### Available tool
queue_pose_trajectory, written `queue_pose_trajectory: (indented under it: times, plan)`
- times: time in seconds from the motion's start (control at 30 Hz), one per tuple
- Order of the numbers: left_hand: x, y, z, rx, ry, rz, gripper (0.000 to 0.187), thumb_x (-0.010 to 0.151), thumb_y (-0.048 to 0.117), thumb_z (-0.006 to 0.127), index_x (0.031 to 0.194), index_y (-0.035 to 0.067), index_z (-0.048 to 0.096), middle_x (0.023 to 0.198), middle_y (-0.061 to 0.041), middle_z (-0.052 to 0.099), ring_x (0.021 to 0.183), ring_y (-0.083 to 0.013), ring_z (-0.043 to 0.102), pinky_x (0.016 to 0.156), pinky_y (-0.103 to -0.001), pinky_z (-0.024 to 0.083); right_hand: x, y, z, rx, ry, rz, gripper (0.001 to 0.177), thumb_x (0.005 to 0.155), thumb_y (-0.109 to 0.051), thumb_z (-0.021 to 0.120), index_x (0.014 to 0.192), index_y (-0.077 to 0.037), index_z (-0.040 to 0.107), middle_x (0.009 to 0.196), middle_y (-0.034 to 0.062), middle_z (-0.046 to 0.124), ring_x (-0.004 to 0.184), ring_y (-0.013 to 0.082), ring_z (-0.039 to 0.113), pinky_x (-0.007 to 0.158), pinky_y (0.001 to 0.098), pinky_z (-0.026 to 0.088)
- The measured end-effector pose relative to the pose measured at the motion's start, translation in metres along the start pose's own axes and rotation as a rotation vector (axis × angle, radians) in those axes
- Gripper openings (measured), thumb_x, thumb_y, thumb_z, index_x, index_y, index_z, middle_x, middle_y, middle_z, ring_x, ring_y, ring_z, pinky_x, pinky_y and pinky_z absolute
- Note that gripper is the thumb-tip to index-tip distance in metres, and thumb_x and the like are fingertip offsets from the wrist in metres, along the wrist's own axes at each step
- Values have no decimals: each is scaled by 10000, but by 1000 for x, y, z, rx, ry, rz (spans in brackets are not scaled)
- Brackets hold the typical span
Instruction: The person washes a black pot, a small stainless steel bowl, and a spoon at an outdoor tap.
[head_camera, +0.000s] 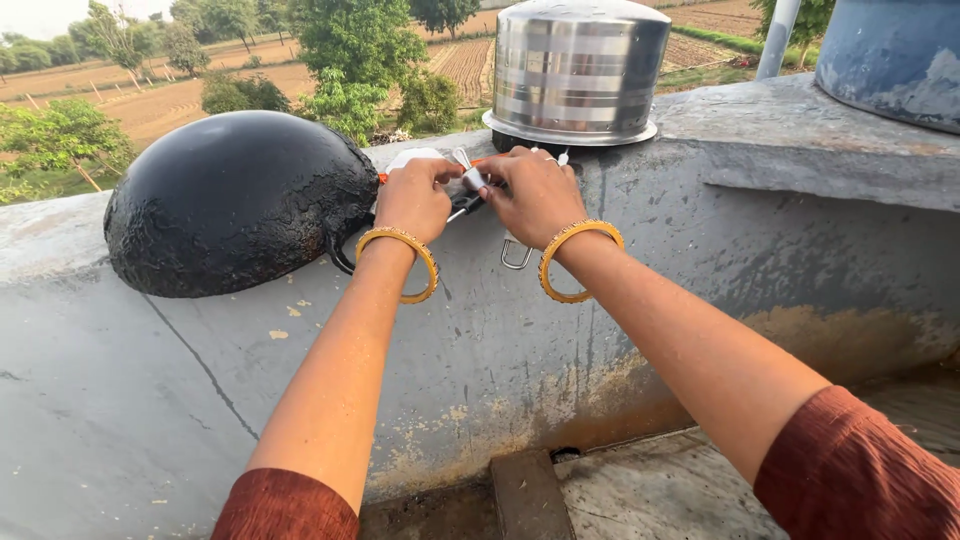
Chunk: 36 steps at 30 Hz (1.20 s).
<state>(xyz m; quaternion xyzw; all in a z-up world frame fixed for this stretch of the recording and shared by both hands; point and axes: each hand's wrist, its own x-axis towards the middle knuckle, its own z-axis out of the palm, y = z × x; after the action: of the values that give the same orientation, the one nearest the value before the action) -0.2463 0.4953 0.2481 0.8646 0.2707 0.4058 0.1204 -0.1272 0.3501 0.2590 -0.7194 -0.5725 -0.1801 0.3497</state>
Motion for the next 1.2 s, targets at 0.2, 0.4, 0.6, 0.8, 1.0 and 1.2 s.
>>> queue_pose_trajectory:
  times: [0.2,0.4,0.6,0.8,1.0,1.2]
  plan:
    - [-5,23,-6,130,-49,-24,338,902,56,568,1146,156,780,1049,-191,741,982,-371,711,885,-476,547,-9,23,-13,60,48,-22,357,860,-124,683,1212,-164,732,1131,147,624,1093,368,586,923,520,459]
    - [-43,105,-1,100,146,299,298,866,47,626,1137,63,749,1159,-150,739,1089,-351,657,1109,-507,386,-81,49,-104,152,13,39,251,958,-69,598,1130,-147,764,1078,81,679,919,246,660,845,402,509]
    - [-97,211,57,4,158,718,281,896,51,661,1169,78,723,1310,-105,692,1301,-261,600,1218,-508,268,-170,107,-195,41,-36,180,209,954,-107,634,1113,-126,768,1016,85,679,791,244,630,732,383,505]
    - [-193,307,166,-66,-139,831,495,754,95,700,1238,1,661,1227,-131,686,1255,-267,577,1182,-515,284,-263,181,-233,-68,-69,237,188,907,-141,682,1072,-111,768,1022,102,704,894,260,685,787,393,537]
    - [-309,333,269,-15,-561,708,170,864,131,666,1003,53,726,1043,-132,723,1170,-283,630,1223,-486,306,-374,233,-226,-135,-300,355,184,881,-167,659,1029,-126,760,1022,98,718,942,278,718,839,420,565]
    - [-426,314,370,90,-973,600,332,900,351,727,1069,65,719,1081,-142,731,1087,-306,679,1180,-482,323,-466,286,-176,-125,-549,513,201,894,-178,642,1058,-142,752,1059,94,734,986,295,710,875,434,550]
